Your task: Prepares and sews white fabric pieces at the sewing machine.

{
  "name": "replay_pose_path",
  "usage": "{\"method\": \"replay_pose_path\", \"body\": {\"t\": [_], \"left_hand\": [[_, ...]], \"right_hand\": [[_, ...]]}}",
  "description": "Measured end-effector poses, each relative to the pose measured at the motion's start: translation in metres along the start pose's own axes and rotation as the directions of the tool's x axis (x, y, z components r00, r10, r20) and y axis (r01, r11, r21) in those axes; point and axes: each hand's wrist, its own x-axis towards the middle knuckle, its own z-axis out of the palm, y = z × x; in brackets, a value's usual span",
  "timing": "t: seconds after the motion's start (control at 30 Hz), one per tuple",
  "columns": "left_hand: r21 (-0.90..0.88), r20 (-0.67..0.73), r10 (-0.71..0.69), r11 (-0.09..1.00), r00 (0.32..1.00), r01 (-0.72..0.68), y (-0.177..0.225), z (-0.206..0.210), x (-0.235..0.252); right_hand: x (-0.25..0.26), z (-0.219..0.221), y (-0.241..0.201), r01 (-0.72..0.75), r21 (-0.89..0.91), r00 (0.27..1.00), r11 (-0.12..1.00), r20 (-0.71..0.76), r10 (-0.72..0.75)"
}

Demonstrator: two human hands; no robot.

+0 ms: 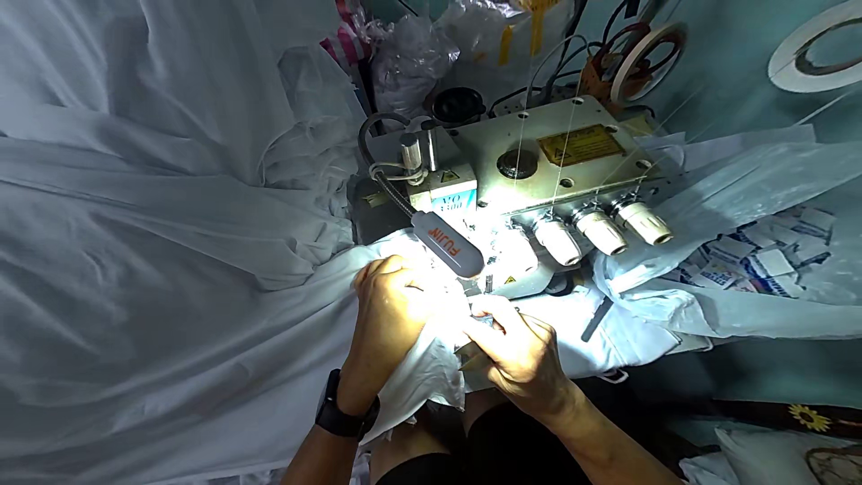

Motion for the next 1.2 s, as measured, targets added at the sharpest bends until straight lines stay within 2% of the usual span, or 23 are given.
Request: {"method": "replay_pose_path", "body": {"t": [0.37, 0.5, 0.57, 0.67, 0.77, 1.03, 1.2], "left_hand": [[0.007, 0.003, 0.005, 1.000, 1.000, -0.005, 0.001, -0.001, 0.001], [0.024, -0.010, 0.014, 1.000, 1.000, -0.013, 0.000, 0.000, 0.000], [0.057, -0.018, 0.040, 0.998, 0.999, -0.039, -0.001, 0.002, -0.001], [0.144, -0.041, 0.158, 0.978, 0.987, -0.150, -0.004, 0.002, -0.006], [0.211, -0.012, 0.208, 0.957, 0.978, -0.201, -0.007, -0.001, -0.014], [0.110, -0.069, 0.204, 0.974, 0.977, -0.196, -0.017, 0.004, -0.006], [0.096, -0.090, 0.212, 0.974, 0.973, -0.203, -0.017, 0.006, -0.005]], "right_hand": [[-0.002, 0.002, 0.000, 0.030, -0.016, 0.999, 0.999, -0.018, -0.030], [-0.001, 0.002, 0.002, 0.078, -0.048, 0.997, 0.996, 0.021, -0.077], [-0.001, 0.001, 0.002, 0.090, -0.086, 0.995, 0.992, 0.039, -0.086], [-0.001, -0.001, -0.001, 0.090, -0.130, 0.995, 0.987, 0.045, -0.085], [0.001, -0.002, -0.003, 0.080, -0.161, 0.996, 0.984, 0.051, -0.073], [0.006, 0.005, -0.003, -0.064, -0.097, 0.998, 0.993, 0.010, 0.065], [0.007, 0.005, -0.004, -0.090, -0.094, 0.996, 0.992, 0.008, 0.091]]}}
